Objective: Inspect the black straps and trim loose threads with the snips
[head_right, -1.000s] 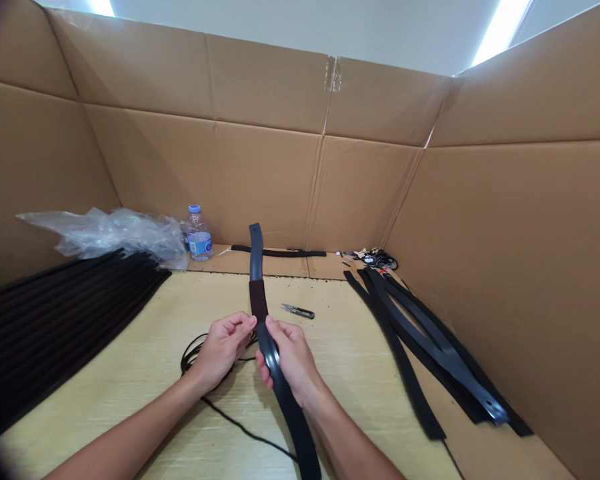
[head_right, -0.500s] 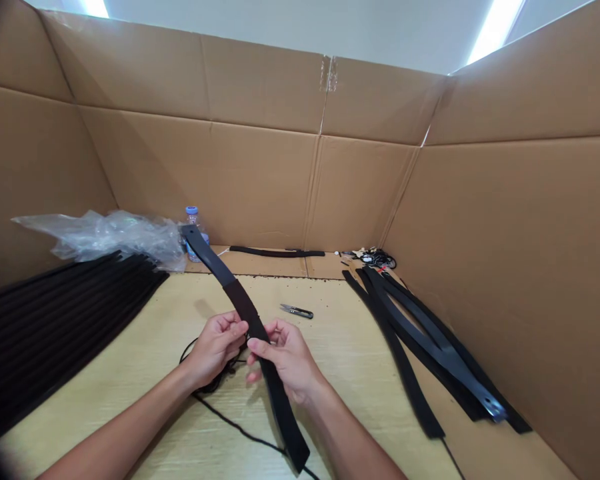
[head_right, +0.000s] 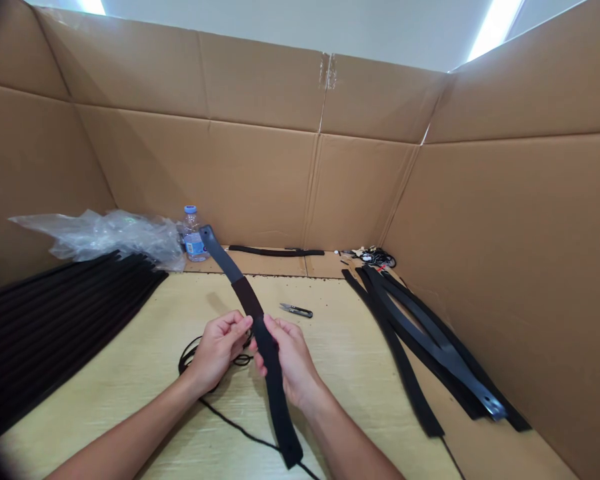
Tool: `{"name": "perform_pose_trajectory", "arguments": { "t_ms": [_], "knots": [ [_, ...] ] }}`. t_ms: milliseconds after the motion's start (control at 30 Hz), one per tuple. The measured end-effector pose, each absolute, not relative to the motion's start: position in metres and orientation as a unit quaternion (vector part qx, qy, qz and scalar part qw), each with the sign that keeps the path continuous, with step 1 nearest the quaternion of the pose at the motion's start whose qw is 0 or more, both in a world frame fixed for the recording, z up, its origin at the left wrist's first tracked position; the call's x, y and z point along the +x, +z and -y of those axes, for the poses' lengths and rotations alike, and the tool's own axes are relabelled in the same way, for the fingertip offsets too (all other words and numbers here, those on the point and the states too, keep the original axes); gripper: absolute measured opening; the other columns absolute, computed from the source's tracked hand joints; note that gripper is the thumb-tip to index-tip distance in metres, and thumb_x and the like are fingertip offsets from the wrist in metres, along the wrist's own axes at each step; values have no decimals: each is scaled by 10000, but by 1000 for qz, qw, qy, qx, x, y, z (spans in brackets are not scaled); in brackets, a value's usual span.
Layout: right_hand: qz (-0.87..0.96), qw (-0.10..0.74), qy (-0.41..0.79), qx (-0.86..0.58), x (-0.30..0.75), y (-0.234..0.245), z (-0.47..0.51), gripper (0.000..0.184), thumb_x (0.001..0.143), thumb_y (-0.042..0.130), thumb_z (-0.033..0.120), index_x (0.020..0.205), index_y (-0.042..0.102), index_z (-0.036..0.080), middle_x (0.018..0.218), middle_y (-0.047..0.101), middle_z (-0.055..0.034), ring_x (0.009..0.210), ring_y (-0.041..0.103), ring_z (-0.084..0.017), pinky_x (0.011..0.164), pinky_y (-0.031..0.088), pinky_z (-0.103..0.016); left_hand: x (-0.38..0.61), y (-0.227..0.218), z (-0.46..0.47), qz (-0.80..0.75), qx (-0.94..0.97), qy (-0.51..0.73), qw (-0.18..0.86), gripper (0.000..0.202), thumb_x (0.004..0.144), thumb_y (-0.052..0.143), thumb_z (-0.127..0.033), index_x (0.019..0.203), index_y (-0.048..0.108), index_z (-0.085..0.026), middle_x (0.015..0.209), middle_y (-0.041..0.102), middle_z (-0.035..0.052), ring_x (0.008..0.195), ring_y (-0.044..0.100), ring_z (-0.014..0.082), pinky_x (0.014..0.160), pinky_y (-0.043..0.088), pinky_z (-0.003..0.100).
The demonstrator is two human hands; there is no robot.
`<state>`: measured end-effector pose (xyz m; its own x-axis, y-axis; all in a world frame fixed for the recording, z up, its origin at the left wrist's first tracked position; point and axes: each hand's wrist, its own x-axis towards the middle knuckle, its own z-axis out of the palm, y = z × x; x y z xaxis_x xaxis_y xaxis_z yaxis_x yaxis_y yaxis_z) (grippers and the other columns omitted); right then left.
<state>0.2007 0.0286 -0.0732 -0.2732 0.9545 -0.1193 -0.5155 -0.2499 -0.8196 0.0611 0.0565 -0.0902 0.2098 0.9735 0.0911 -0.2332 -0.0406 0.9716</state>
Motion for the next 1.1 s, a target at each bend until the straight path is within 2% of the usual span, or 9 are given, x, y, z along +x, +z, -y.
{"name": "perform_pose_trajectory", "arguments": {
  "t_ms": [133,267,467,567,667,833,933,1033,1100],
  "knots": [
    [356,534,714,-281,203,-74,-28,301,726,707,294,880,536,100,886,642,-111,633,572,-96,542,426,-188,57,-88,-62,-380,470,537,588,453,696,711,-522,629,440,-165,459,323,-80,383,224,41,395,109,178],
    [397,501,702,-315,206,-78,-28,478,648,773,245,1045,545,104,793,624,-44,566,530,-66,525,443,-188,53,-87,-63,-355,464,494,644,481,624,769,-520,639,447,-164,480,351,-76,387,257,43,395,155,175],
    [460,463,694,-304,206,-76,-24,461,594,801,264,860,443,149,861,614,-21,548,554,-98,428,467,-223,48,-84,-63,-341,489,458,659,454,677,738,-498,634,433,-164,490,409,-52,369,209,31,379,83,181],
    [464,486,680,-293,205,-76,-28,441,705,714,393,861,361,179,914,646,-54,474,546,-93,404,411,-207,48,-83,-65,-339,502,474,639,432,707,714,-484,633,430,-168,493,431,-44,371,190,32,371,73,185],
    [444,510,677,-291,204,-79,-35,425,738,649,488,860,401,165,835,648,-58,488,532,-89,433,392,-204,51,-85,-67,-355,494,506,612,442,705,716,-489,618,418,-174,440,296,-89,376,157,36,367,81,176],
    [428,499,674,-336,205,-80,-35,435,670,742,361,975,565,106,636,555,14,487,429,-32,438,310,-146,52,-88,-67,-344,502,479,632,417,703,717,-483,655,442,-173,462,270,-94,391,151,37,366,85,164],
    [462,473,669,-338,206,-79,-30,364,690,733,334,897,594,68,614,535,4,494,438,-30,444,325,-140,50,-89,-67,-333,507,468,643,402,706,720,-460,658,442,-172,458,246,-100,387,137,34,365,71,162],
    [446,488,670,-337,205,-79,-30,442,632,769,353,884,481,132,735,618,-32,504,530,-95,428,403,-195,49,-91,-68,-335,512,463,641,390,739,690,-448,640,435,-171,450,273,-91,382,135,33,365,65,170],
    [429,501,674,-333,204,-81,-33,468,647,748,409,851,405,165,792,646,-56,456,516,-101,372,369,-197,49,-91,-69,-337,510,465,640,396,753,676,-454,632,425,-172,453,294,-84,386,138,36,365,67,176]
  ]
}}
